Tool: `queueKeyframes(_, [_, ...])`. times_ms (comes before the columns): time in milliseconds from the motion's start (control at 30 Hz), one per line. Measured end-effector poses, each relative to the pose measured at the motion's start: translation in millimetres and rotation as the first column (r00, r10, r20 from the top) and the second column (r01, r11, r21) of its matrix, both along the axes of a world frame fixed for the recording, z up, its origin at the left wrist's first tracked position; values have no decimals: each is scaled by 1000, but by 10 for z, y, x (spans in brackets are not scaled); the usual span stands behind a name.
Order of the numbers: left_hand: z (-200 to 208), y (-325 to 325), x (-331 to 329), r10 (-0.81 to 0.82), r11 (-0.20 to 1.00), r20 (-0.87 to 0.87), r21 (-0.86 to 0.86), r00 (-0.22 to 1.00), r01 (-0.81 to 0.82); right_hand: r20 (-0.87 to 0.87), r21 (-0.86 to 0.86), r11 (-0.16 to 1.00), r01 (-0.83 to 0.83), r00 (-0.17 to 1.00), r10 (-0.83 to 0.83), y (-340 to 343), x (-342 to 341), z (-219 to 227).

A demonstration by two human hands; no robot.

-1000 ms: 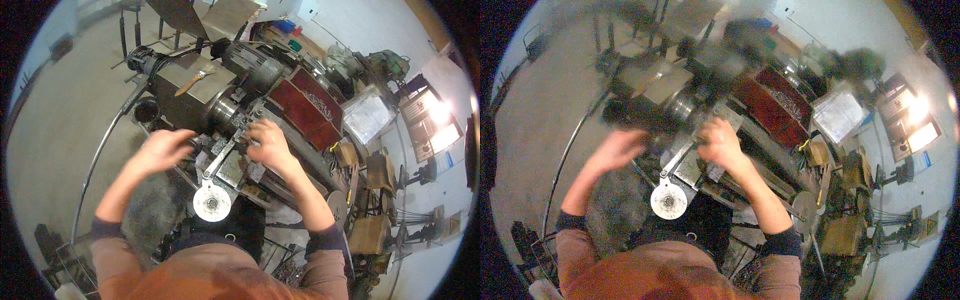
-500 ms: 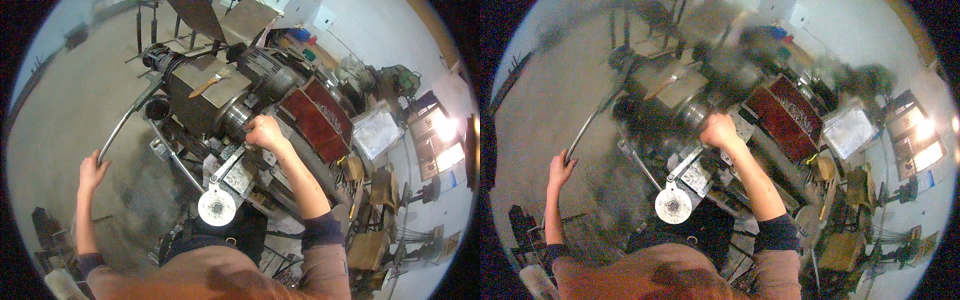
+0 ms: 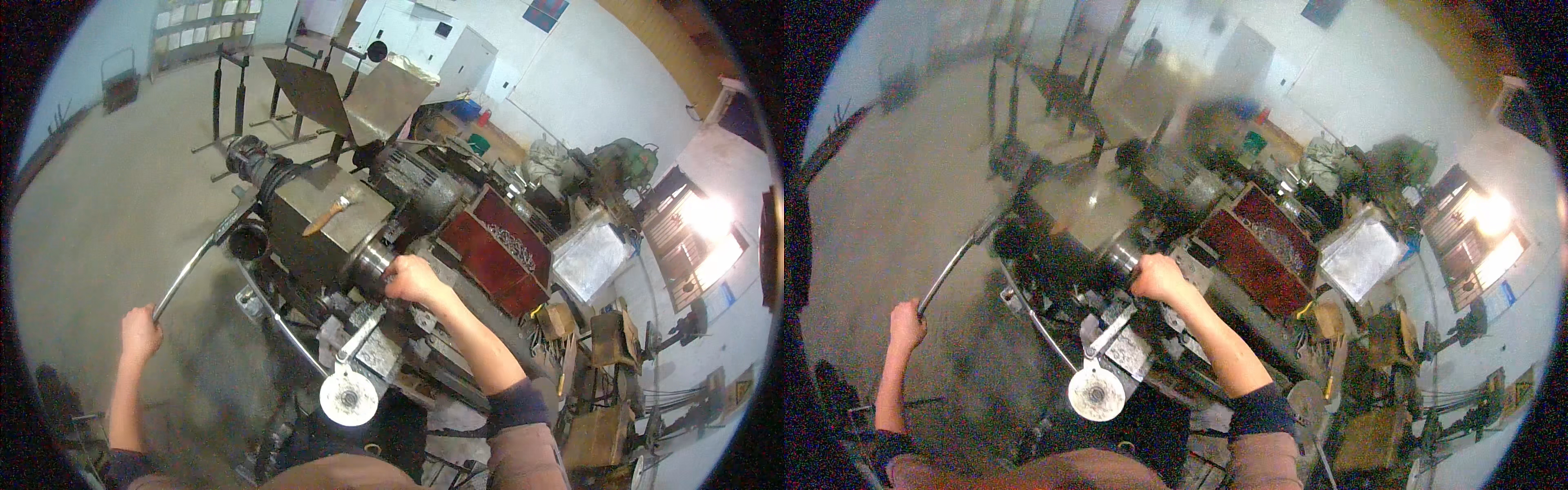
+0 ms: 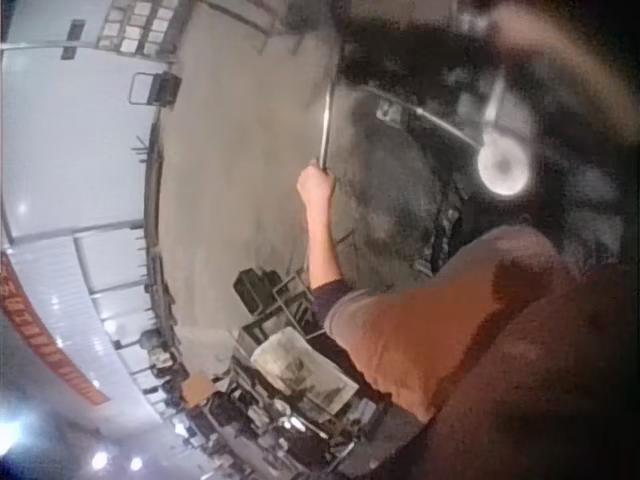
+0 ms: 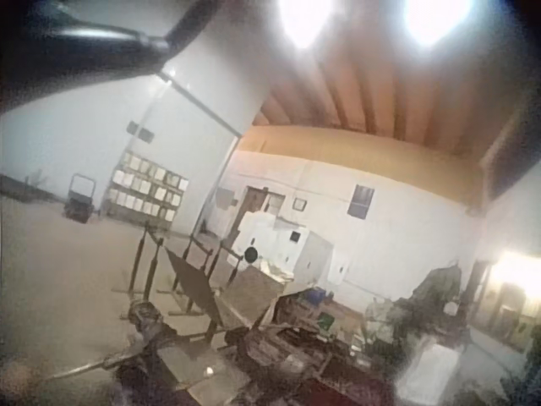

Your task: The person operates a metal lathe, repeatedly loading small cylindrical metal pieces into the chuck, machining them, and removing the finished parts. The person uses a long metal rod to assist with loading and unloading the workpieces.

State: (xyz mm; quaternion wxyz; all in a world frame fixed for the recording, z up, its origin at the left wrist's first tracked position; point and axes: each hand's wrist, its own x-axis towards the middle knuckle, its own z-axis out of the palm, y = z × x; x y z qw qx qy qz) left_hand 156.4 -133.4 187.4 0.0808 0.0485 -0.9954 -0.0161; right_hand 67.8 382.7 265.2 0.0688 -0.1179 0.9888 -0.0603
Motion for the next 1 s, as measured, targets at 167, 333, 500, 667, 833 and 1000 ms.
queueKeyframes(167, [-245,-1461,-872,-167,943,-237,-321,957,85,-79,-109,994,-30,997,22,-108,20,7])
queueKeyframes(333, [-320,-1525,-1289,-193,937,-224,-332,955,111,-112,-94,995,31,993,-41,27,19,-58])
queueKeyframes(500, [-205,-1308,-1400,-49,978,-74,-206,996,32,-68,-28,999,16,998,-18,-83,70,14])
queueKeyframes(667, [-107,-918,-1673,-225,946,-72,-254,972,200,-489,-155,973,-171,869,75,116,544,179])
queueKeyframes(833, [-149,-868,-1892,-297,928,-162,-280,941,245,-547,-277,961,-2,823,-156,753,1436,211])
queueKeyframes(1000, [-264,-770,-1863,-149,988,-249,-9,957,151,-441,-362,896,258,799,-408,1285,2365,8])
